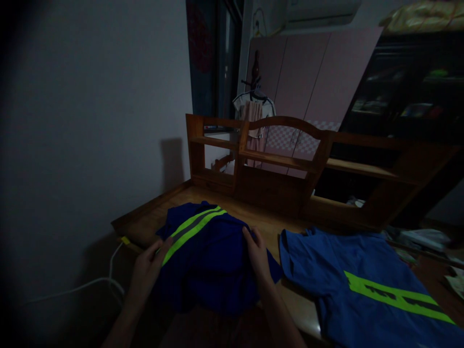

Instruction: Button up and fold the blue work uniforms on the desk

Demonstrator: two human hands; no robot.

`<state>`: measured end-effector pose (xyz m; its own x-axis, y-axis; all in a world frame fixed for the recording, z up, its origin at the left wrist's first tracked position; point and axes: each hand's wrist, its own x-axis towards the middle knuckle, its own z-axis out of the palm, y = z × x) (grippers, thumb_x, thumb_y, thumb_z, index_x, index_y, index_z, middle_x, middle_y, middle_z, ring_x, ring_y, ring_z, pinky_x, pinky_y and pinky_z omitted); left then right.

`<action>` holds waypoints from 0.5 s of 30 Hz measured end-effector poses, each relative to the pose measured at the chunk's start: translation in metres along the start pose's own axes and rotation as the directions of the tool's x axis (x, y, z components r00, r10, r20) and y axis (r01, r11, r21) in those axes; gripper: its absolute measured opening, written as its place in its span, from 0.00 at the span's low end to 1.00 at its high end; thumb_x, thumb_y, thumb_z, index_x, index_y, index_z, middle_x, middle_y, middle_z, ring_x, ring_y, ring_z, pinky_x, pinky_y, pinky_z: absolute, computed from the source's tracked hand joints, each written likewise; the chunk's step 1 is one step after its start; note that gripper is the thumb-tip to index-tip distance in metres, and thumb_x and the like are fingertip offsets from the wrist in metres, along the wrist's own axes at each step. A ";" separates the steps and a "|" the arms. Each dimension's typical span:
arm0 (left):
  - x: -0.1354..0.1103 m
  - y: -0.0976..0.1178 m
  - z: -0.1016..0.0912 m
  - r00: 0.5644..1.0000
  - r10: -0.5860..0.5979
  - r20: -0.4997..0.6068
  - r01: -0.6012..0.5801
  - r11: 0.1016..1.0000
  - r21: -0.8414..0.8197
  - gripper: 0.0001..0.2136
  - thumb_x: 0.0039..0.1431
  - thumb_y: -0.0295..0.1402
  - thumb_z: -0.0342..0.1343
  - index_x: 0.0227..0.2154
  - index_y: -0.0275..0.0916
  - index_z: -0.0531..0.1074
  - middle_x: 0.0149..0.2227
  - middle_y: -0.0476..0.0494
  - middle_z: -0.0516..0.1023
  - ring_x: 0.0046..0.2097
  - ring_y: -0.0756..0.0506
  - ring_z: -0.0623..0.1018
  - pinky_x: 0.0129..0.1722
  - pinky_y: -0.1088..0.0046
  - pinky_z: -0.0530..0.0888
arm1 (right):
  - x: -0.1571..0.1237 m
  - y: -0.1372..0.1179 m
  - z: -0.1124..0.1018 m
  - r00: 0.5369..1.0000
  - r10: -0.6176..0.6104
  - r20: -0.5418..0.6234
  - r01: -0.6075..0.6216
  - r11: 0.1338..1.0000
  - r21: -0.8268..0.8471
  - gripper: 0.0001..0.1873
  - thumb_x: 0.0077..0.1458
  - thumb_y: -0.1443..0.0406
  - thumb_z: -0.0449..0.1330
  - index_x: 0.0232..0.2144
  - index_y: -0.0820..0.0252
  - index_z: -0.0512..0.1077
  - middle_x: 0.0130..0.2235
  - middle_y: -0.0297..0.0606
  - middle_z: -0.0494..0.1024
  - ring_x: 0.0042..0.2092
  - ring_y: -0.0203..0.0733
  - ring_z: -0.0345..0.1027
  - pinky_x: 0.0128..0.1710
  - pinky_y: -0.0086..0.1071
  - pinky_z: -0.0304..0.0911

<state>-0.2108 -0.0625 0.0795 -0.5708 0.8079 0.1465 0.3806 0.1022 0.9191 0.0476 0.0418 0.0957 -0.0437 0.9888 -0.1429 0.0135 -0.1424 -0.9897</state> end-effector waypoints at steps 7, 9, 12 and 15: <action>0.003 -0.002 -0.018 0.995 -0.026 -0.092 0.041 0.985 0.169 0.24 0.59 0.52 0.43 0.45 0.38 0.70 0.48 0.40 0.72 0.51 0.40 0.70 0.51 0.66 0.64 | -0.061 -0.027 -0.008 0.744 -0.273 0.610 0.460 0.871 -0.171 0.17 0.52 0.55 0.60 0.20 0.62 0.70 0.65 0.28 0.43 0.65 0.46 0.36 0.63 0.39 0.36; 0.000 0.008 -0.021 0.991 0.085 -0.100 -0.057 0.966 0.254 0.23 0.59 0.52 0.44 0.43 0.40 0.70 0.48 0.41 0.72 0.51 0.41 0.70 0.53 0.66 0.62 | -0.079 -0.026 -0.003 0.683 -0.224 0.695 0.579 0.747 -0.328 0.16 0.51 0.54 0.60 0.21 0.60 0.71 0.65 0.23 0.38 0.66 0.48 0.26 0.63 0.45 0.26; -0.008 0.033 -0.022 0.996 0.082 -0.019 -0.068 0.920 0.387 0.23 0.60 0.52 0.41 0.41 0.41 0.71 0.45 0.41 0.73 0.49 0.41 0.72 0.49 0.65 0.65 | -0.095 -0.015 0.009 0.580 -0.195 0.791 0.744 0.521 -0.418 0.14 0.49 0.53 0.60 0.23 0.56 0.74 0.65 0.18 0.30 0.65 0.55 0.17 0.59 0.53 0.15; -0.009 0.058 -0.014 0.993 -0.048 0.107 -0.019 0.837 0.547 0.24 0.60 0.52 0.39 0.38 0.41 0.72 0.39 0.40 0.76 0.44 0.39 0.74 0.42 0.64 0.68 | -0.098 0.003 0.021 0.520 -0.205 0.829 0.824 0.376 -0.424 0.13 0.47 0.52 0.61 0.24 0.53 0.76 0.65 0.17 0.28 0.64 0.60 0.14 0.56 0.57 0.11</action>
<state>-0.1933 -0.0719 0.1363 -0.5070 0.8597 0.0623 0.7272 0.3878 0.5664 0.0307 -0.0566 0.1065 -0.8536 0.5062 0.1229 0.3927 0.7803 -0.4867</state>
